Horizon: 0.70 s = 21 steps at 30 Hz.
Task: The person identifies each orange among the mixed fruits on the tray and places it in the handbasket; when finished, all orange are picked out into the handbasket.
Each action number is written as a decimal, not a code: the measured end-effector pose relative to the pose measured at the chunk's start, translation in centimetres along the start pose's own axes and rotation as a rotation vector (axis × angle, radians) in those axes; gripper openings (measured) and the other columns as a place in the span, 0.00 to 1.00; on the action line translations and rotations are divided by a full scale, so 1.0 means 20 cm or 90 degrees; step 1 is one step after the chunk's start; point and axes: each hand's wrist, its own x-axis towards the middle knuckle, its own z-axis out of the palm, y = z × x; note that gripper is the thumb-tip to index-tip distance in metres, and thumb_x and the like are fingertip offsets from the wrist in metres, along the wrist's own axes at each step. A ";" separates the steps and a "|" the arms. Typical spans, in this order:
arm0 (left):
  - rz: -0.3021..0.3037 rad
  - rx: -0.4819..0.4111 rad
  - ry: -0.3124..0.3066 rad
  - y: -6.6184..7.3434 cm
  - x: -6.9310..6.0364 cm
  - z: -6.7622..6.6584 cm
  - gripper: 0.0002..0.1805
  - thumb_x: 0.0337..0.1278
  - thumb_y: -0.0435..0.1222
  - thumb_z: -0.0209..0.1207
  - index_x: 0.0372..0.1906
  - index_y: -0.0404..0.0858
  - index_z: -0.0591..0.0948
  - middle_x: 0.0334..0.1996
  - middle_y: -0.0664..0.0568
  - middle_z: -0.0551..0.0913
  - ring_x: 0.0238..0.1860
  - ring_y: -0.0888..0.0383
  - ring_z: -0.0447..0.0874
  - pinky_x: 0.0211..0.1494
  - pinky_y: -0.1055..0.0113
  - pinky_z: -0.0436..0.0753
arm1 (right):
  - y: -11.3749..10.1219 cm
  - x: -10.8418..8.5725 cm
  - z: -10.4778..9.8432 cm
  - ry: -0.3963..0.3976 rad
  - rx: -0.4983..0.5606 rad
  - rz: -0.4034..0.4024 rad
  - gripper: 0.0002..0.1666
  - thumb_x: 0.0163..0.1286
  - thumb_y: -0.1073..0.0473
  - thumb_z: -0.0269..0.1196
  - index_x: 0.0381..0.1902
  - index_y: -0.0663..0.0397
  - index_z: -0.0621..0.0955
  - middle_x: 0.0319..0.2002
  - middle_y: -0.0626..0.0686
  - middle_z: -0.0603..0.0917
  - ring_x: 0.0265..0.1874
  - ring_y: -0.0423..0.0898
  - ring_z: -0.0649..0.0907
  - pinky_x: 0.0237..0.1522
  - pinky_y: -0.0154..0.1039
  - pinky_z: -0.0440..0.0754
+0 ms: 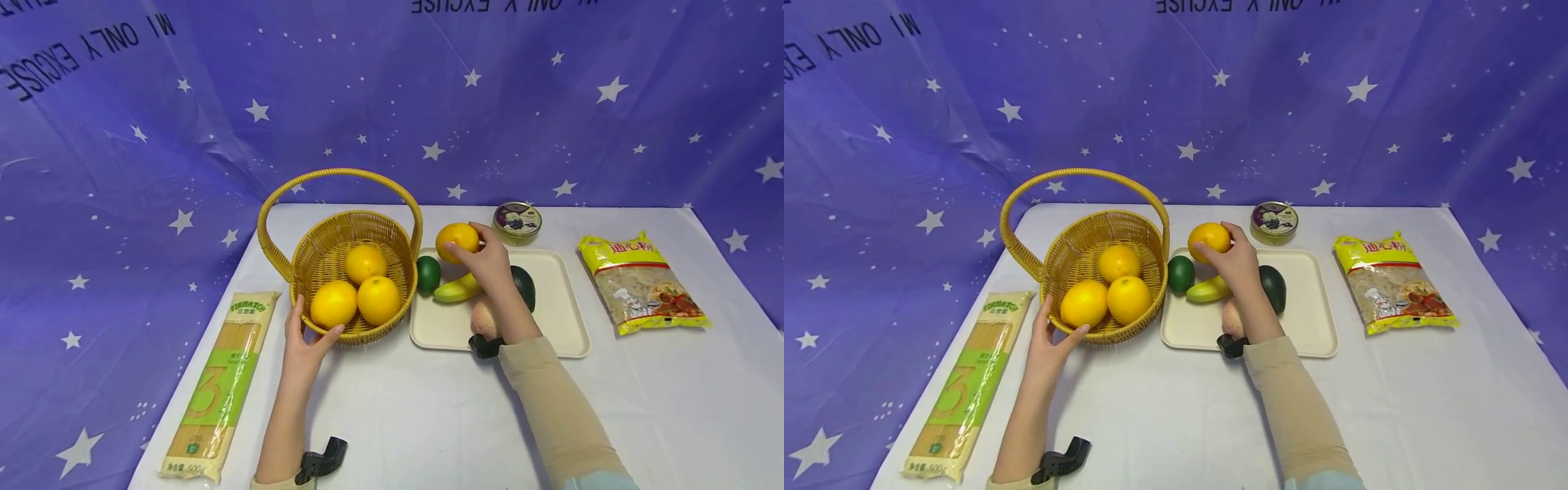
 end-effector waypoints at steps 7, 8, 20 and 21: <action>0.009 -0.006 0.000 0.00 0.00 0.00 0.54 0.55 0.40 0.68 0.78 0.51 0.45 0.76 0.50 0.34 0.75 0.47 0.40 0.70 0.51 0.62 | -0.04 -0.04 0.01 0.024 0.042 -0.010 0.50 0.53 0.36 0.71 0.70 0.48 0.68 0.61 0.55 0.72 0.53 0.53 0.74 0.55 0.45 0.75; 0.009 -0.006 0.000 0.00 0.00 0.00 0.54 0.55 0.40 0.68 0.78 0.51 0.45 0.76 0.50 0.34 0.75 0.47 0.39 0.70 0.50 0.61 | -0.04 -0.05 0.01 0.025 0.049 -0.010 0.50 0.53 0.36 0.71 0.70 0.48 0.68 0.61 0.55 0.72 0.54 0.53 0.74 0.56 0.45 0.75; -0.009 -0.027 -0.012 0.15 -0.06 0.01 0.53 0.56 0.34 0.66 0.78 0.43 0.43 0.76 0.44 0.34 0.74 0.43 0.38 0.71 0.47 0.57 | -0.23 -0.20 -0.03 0.020 0.121 -0.069 0.44 0.57 0.44 0.72 0.69 0.44 0.69 0.61 0.51 0.73 0.56 0.49 0.74 0.56 0.43 0.74; -0.010 -0.027 -0.012 0.15 -0.06 0.01 0.53 0.57 0.34 0.66 0.78 0.43 0.43 0.76 0.44 0.34 0.74 0.43 0.38 0.71 0.47 0.57 | -0.25 -0.22 -0.03 0.017 0.129 -0.074 0.44 0.57 0.44 0.72 0.69 0.44 0.69 0.61 0.51 0.73 0.56 0.49 0.74 0.56 0.44 0.74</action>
